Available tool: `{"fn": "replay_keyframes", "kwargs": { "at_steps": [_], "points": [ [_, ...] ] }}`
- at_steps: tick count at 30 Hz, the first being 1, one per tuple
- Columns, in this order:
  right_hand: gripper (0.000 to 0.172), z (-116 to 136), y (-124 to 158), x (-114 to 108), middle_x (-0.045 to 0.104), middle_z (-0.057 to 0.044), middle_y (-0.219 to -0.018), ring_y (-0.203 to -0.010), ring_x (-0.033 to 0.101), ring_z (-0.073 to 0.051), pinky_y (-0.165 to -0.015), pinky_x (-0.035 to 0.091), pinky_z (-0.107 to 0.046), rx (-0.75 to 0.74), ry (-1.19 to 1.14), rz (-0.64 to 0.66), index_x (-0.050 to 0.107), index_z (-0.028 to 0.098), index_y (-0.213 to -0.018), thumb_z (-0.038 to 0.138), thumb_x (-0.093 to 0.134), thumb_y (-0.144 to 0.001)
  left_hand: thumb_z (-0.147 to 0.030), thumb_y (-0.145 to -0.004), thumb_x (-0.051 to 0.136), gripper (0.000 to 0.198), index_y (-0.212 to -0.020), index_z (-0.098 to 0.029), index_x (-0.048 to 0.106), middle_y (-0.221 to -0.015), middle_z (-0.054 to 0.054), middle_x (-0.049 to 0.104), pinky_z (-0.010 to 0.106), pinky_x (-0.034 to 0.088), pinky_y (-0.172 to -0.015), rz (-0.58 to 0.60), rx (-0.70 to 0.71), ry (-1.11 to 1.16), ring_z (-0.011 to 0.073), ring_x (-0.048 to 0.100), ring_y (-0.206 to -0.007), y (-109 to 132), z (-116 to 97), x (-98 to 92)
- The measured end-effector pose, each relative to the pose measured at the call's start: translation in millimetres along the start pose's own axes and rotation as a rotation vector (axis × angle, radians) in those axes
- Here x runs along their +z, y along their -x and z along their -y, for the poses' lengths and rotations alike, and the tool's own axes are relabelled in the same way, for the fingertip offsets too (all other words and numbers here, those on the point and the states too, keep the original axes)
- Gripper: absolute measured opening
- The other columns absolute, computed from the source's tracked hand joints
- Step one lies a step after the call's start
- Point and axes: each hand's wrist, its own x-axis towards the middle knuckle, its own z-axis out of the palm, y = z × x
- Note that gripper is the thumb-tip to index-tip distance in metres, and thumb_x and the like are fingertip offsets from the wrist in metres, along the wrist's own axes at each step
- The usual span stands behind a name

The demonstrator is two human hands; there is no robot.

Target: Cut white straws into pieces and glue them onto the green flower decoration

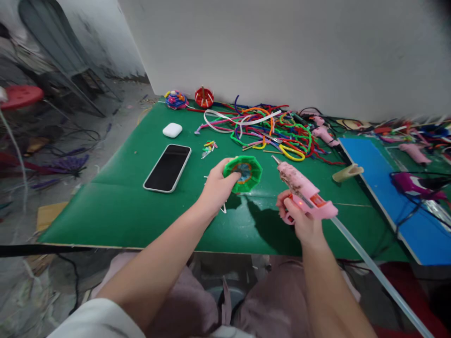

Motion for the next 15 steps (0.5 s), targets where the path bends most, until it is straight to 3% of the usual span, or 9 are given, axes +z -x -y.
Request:
{"fn": "replay_keyframes", "kwargs": {
  "at_steps": [3, 6, 11, 15],
  "points": [
    [0.033, 2, -10, -16, 0.053, 0.002, -0.051, -0.039, 0.042, -0.009, -0.036, 0.032, -0.022, 0.16, 0.291, -0.062, 0.06, 0.017, -0.079, 0.05, 0.06, -0.071, -0.021, -0.069, 0.06, 0.027, -0.095, -0.018, 0.062, -0.083, 0.001, 0.064, 0.024, 0.051, -0.057, -0.051, -0.056, 0.086, 0.0138, 0.06, -0.069, -5, -1, -6.2],
    [0.039, -8, -22, -31, 0.061, -0.002, -0.058, -0.041, 0.048, -0.011, -0.039, 0.036, -0.023, 0.236, 0.599, -0.158, 0.066, 0.017, -0.086, 0.052, 0.06, -0.07, -0.022, -0.068, 0.061, 0.028, -0.096, -0.019, 0.061, -0.081, 0.001, 0.064, 0.024, 0.05, -0.05, -0.054, -0.077, 0.109, 0.0135, 0.06, -0.063, -7, -1, -9.0],
    [0.042, -20, -34, -41, 0.065, -0.004, -0.063, -0.042, 0.052, -0.014, -0.043, 0.037, -0.025, 0.256, 0.802, -0.036, 0.065, 0.02, -0.097, 0.054, 0.05, -0.076, -0.02, -0.069, 0.061, 0.028, -0.097, -0.019, 0.062, -0.085, 0.002, 0.066, 0.028, 0.053, -0.064, -0.017, -0.066, 0.125, 0.0153, 0.062, -0.073, -6, 0, -7.0],
    [0.04, -4, -38, -45, 0.062, -0.003, -0.054, -0.039, 0.053, -0.013, -0.044, 0.038, -0.025, 0.343, 0.889, 0.06, 0.066, 0.018, -0.078, 0.054, 0.048, -0.078, -0.02, -0.07, 0.06, 0.027, -0.097, -0.017, 0.063, -0.089, 0.003, 0.066, 0.031, 0.053, -0.072, -0.004, -0.036, 0.103, 0.0171, 0.063, -0.082, -6, 1, -6.5]
  ]
}}
